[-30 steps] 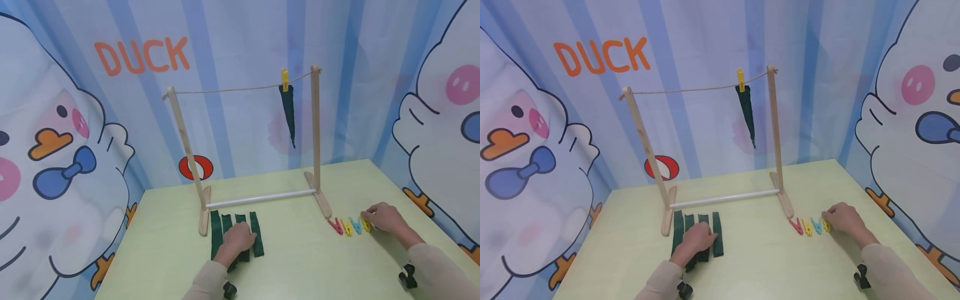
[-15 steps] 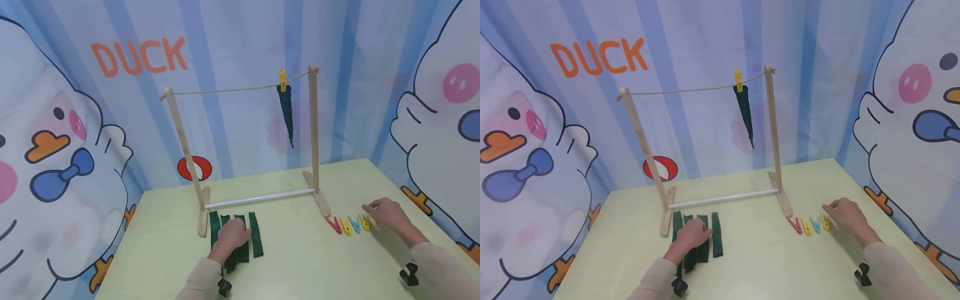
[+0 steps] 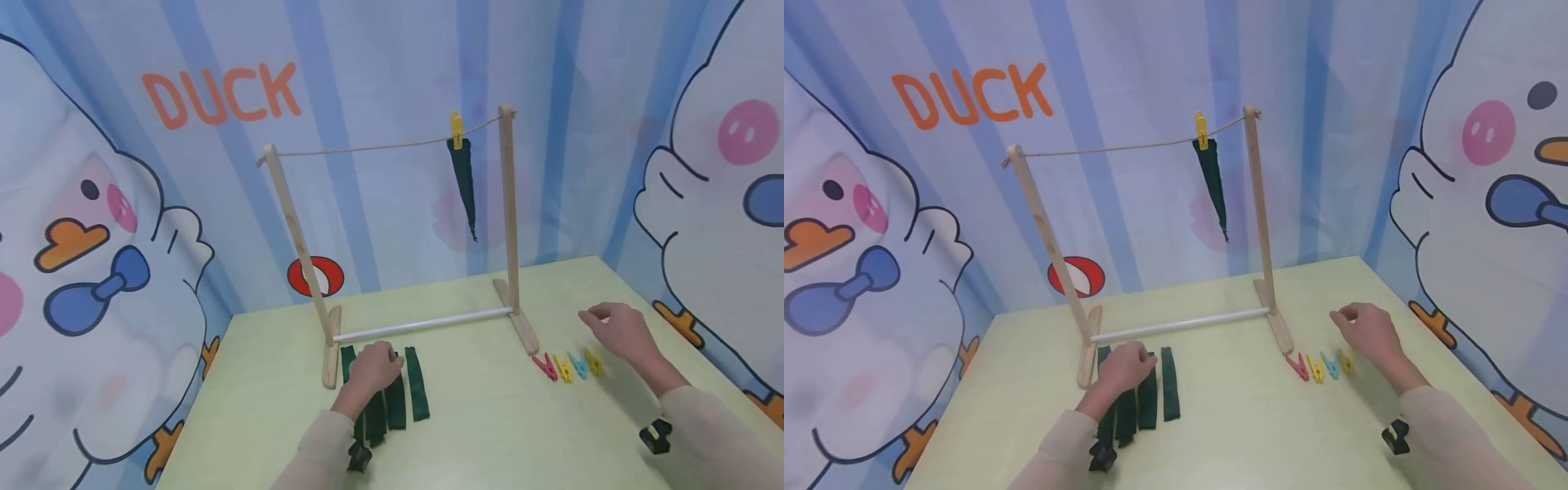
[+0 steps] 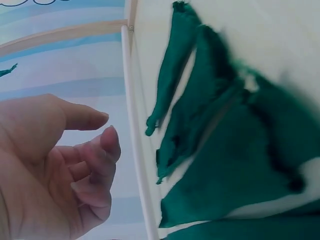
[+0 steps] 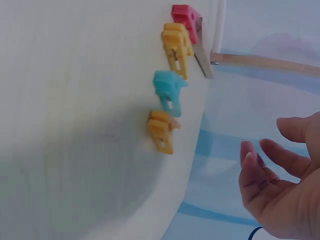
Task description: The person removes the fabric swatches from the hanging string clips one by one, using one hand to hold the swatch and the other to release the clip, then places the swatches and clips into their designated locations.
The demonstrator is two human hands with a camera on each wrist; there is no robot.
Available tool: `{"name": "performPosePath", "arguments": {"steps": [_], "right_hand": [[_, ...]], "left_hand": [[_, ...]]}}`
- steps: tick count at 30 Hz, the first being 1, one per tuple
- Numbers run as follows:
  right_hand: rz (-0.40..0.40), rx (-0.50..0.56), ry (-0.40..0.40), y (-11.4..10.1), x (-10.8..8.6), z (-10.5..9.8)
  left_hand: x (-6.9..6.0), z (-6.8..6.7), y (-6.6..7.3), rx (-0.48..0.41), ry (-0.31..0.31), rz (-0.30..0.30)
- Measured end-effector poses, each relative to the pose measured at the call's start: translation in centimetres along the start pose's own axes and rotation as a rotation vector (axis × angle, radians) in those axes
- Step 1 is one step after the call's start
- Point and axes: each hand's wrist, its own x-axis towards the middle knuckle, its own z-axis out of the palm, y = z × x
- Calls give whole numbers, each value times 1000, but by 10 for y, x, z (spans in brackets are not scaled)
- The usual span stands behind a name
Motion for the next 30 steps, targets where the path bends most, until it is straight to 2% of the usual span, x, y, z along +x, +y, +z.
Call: {"name": "performPosePath", "arguments": {"steps": [3,8,14,20,27,30], "right_hand": [[-21,43,53,-9,3,0],[-36,108,80,-18,6,3],[-141,147,132,-28,11,6],[-213,201,213,-50,23,2],[-309,315,246,-79,32,-1],[-333,341,251,-87,36,-2]], "left_hand": [[4,-6,2,-26,38,26],[10,-14,4,-77,82,67],[17,-23,7,-190,144,87],[25,-29,16,-317,192,115],[40,-30,25,-557,128,189],[44,-30,30,-611,122,209]]}}
